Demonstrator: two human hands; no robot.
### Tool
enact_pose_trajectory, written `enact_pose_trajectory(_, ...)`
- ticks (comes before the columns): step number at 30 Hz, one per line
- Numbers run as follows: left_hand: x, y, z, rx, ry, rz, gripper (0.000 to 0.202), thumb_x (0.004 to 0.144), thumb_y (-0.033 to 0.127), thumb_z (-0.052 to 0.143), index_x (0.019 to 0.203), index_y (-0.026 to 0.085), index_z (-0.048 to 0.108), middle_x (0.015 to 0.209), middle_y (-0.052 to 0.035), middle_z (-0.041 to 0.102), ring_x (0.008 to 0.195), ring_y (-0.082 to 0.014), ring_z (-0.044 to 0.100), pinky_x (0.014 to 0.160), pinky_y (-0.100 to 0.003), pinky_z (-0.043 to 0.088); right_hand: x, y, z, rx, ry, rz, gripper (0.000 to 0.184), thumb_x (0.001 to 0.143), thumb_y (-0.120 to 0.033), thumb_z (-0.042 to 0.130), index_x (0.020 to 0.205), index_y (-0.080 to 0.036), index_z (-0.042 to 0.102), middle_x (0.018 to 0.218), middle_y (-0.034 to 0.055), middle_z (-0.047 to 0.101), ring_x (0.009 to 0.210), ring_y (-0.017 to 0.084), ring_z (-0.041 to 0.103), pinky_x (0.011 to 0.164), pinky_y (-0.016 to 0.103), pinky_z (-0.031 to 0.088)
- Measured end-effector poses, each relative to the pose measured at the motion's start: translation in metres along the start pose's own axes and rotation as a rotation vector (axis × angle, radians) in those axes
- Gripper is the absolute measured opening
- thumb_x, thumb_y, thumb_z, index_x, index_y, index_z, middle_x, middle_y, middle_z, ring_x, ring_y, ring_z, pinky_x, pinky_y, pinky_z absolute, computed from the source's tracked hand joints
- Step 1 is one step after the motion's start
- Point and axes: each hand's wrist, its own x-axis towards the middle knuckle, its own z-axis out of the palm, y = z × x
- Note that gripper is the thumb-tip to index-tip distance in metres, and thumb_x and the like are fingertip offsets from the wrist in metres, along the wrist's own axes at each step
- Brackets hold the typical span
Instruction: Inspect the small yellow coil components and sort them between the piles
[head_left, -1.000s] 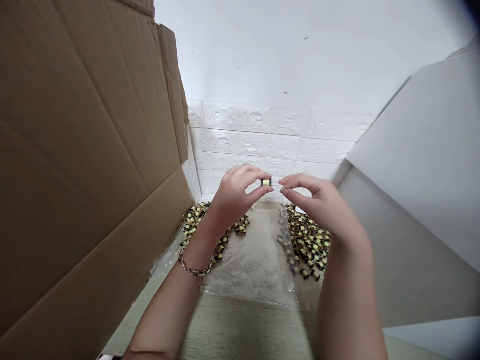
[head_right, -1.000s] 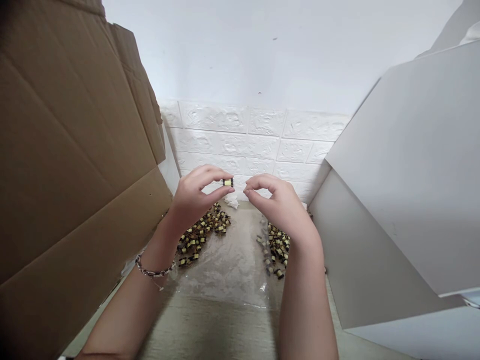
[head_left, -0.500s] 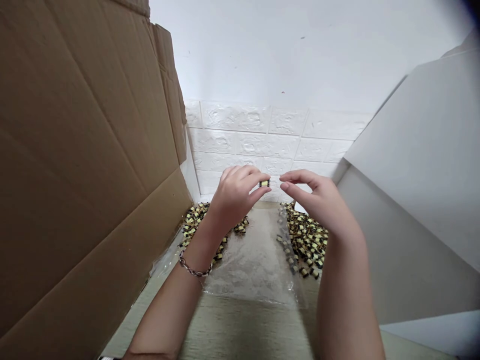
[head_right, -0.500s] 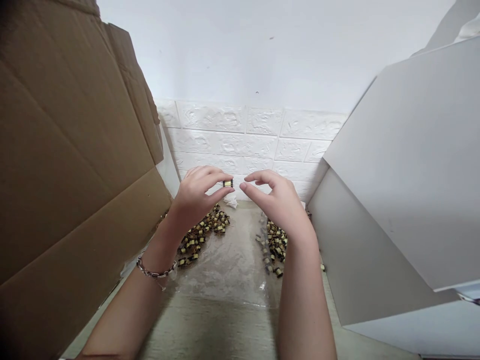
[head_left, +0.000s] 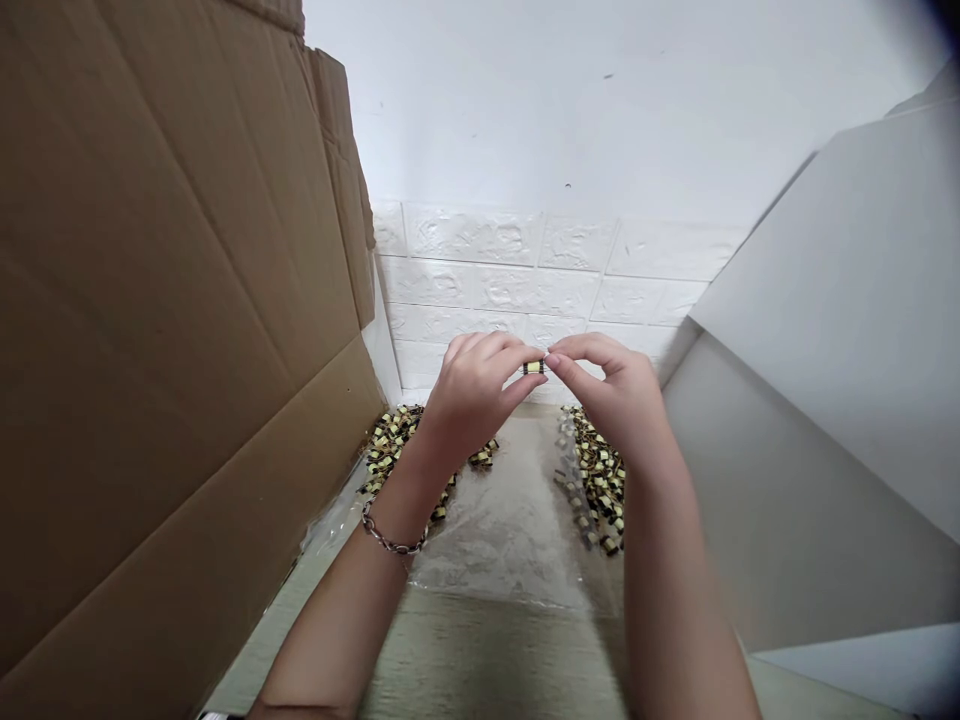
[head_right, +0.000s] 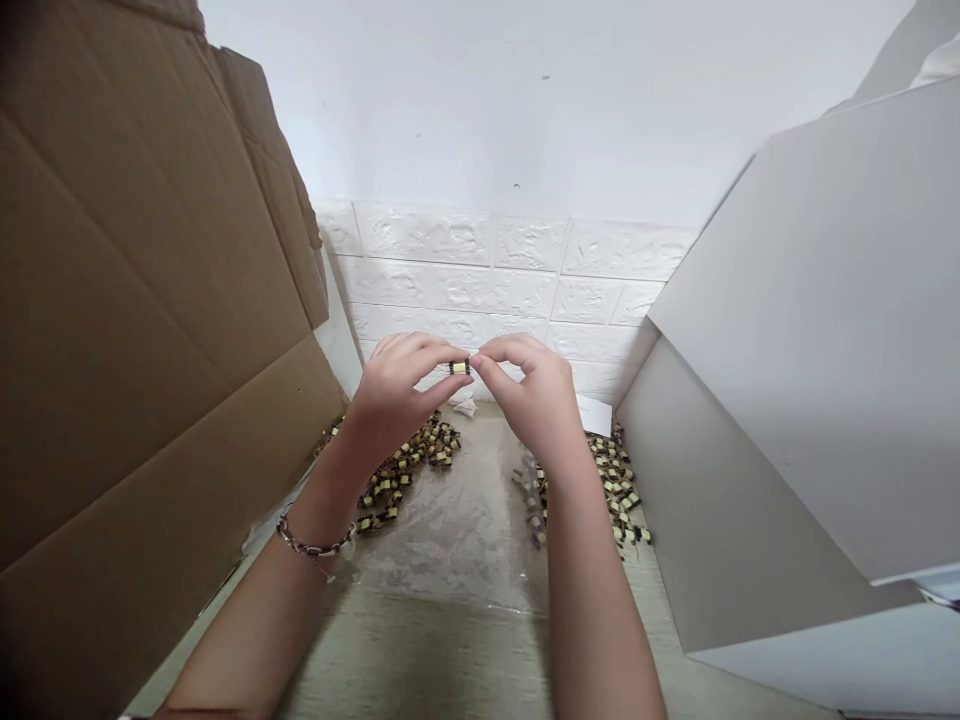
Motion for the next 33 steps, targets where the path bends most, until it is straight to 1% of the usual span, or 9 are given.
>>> enact_pose_trajectory(6,0.000,0.001,-0.002,0.023,-0.019,-0.034,0.015,0.078,0.032,0.052,0.087,0.022,0.057,0.081,0.0024,0.059,0.080,-0.0118,0.051,0.079,-0.028,0.033,0.000,-0.001,0.005,-0.133,0.076,-0.096,0.011,0.076,-0.025,0.054,0.070,-0.021,0.061,0.078,-0.0002,0.062,0.079,0.014,0.057,0.076,0.030,0.041)
enact_pose_trajectory(11,0.000,-0.001,-0.002,0.032,-0.047,-0.050,0.016,0.079,0.033,0.050,0.086,0.022,0.058,0.082,0.0019,0.060,0.081,-0.0123,0.051,0.079,-0.028,0.032,0.000,-0.004,0.006,-0.160,0.107,-0.126,0.009,0.076,-0.025,0.054,0.071,-0.022,0.061,0.083,0.0011,0.061,0.082,0.015,0.057,0.077,0.030,0.042)
enact_pose_trajectory(22,0.000,0.000,-0.005,0.018,-0.036,-0.062,0.020,0.081,0.035,0.046,0.088,0.021,0.058,0.083,0.0014,0.061,0.081,-0.0122,0.052,0.079,-0.028,0.032,-0.004,-0.022,0.001,-0.223,0.018,-0.124,0.007,0.074,-0.024,0.056,0.070,-0.024,0.062,0.088,0.0004,0.061,0.084,0.016,0.056,0.078,0.031,0.041)
enact_pose_trajectory(26,0.000,0.000,-0.005,0.020,-0.038,-0.065,0.017,0.079,0.034,0.049,0.088,0.022,0.058,0.084,0.0023,0.060,0.081,-0.0124,0.051,0.079,-0.028,0.033,-0.005,-0.024,0.000,-0.131,0.063,-0.108,0.012,0.078,-0.028,0.051,0.074,-0.022,0.061,0.090,0.0017,0.060,0.087,0.015,0.055,0.079,0.029,0.041)
enact_pose_trajectory(30,0.000,-0.001,-0.004,0.024,-0.009,-0.052,0.017,0.077,0.034,0.053,0.088,0.022,0.058,0.084,0.0013,0.060,0.081,-0.0130,0.051,0.078,-0.028,0.033,-0.004,-0.020,-0.002,-0.059,0.160,-0.046,0.021,0.084,-0.031,0.041,0.082,-0.022,0.061,0.090,0.0030,0.060,0.091,0.016,0.054,0.082,0.029,0.040)
enact_pose_trajectory(31,0.000,-0.001,-0.004,0.025,-0.004,-0.050,0.017,0.077,0.033,0.053,0.088,0.022,0.058,0.084,0.0010,0.060,0.082,-0.0130,0.051,0.078,-0.028,0.033,-0.004,-0.017,-0.003,-0.055,0.168,-0.026,0.022,0.084,-0.031,0.041,0.083,-0.022,0.060,0.090,0.0030,0.061,0.092,0.016,0.054,0.082,0.030,0.040)
enact_pose_trajectory(33,0.000,-0.001,-0.004,0.027,0.000,-0.044,0.017,0.077,0.033,0.053,0.088,0.022,0.058,0.084,0.0009,0.060,0.082,-0.0131,0.051,0.078,-0.029,0.034,-0.003,-0.012,-0.005,-0.057,0.138,0.013,0.021,0.083,-0.031,0.042,0.083,-0.022,0.061,0.091,0.0029,0.061,0.092,0.016,0.054,0.083,0.031,0.040)
